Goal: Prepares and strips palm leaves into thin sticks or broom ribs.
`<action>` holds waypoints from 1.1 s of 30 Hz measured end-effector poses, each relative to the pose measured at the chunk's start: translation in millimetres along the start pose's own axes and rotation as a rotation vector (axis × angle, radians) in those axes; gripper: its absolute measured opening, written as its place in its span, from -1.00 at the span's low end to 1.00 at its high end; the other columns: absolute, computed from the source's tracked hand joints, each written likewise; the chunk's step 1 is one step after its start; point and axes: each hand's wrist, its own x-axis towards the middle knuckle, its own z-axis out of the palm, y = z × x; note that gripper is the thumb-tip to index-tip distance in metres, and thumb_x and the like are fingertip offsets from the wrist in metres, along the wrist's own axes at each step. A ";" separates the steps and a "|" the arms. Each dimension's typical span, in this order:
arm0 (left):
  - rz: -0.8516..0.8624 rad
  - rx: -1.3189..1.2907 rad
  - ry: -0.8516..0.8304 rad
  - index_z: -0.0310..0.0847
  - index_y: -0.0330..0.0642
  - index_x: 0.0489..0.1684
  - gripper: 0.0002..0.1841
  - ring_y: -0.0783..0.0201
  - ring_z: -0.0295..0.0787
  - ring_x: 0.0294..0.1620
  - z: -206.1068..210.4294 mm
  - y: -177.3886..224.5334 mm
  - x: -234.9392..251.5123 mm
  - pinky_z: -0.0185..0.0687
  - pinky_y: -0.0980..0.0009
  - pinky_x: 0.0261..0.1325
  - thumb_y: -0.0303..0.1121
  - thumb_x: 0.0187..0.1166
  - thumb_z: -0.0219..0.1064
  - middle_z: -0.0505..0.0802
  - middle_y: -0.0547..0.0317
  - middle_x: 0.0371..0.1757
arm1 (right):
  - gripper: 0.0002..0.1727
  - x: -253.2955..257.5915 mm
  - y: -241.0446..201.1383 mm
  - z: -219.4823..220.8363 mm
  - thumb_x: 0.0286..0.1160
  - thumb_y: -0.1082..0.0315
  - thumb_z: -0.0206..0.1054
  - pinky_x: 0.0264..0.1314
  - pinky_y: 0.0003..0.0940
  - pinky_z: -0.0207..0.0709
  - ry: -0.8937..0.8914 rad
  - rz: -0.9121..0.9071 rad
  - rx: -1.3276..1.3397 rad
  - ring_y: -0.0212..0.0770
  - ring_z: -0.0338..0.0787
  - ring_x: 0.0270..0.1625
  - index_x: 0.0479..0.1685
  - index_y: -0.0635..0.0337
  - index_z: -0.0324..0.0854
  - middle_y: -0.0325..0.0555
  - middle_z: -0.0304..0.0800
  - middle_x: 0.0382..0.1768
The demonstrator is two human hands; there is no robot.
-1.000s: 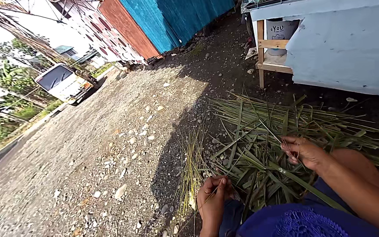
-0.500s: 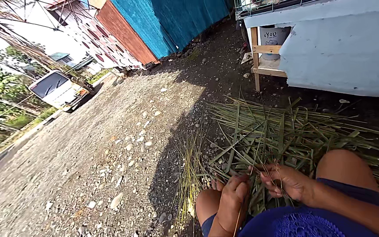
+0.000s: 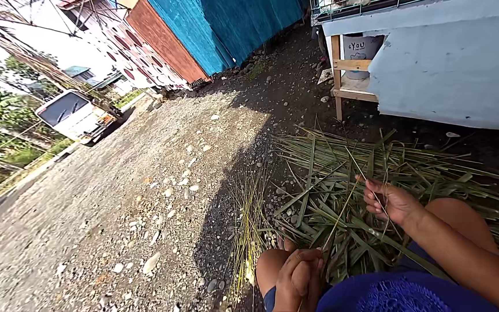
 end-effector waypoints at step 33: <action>-1.213 0.637 -0.285 0.28 -0.48 0.69 -0.31 -0.44 0.16 0.76 -131.5 -178.3 1.8 0.14 -0.28 0.73 -0.08 0.77 0.23 0.27 -0.52 0.75 | -0.49 34.7 9.2 -87.2 0.54 0.32 0.45 -0.62 -0.51 0.24 0.648 0.054 -0.687 -0.44 0.37 -0.57 0.50 0.09 0.57 -0.17 0.68 -0.13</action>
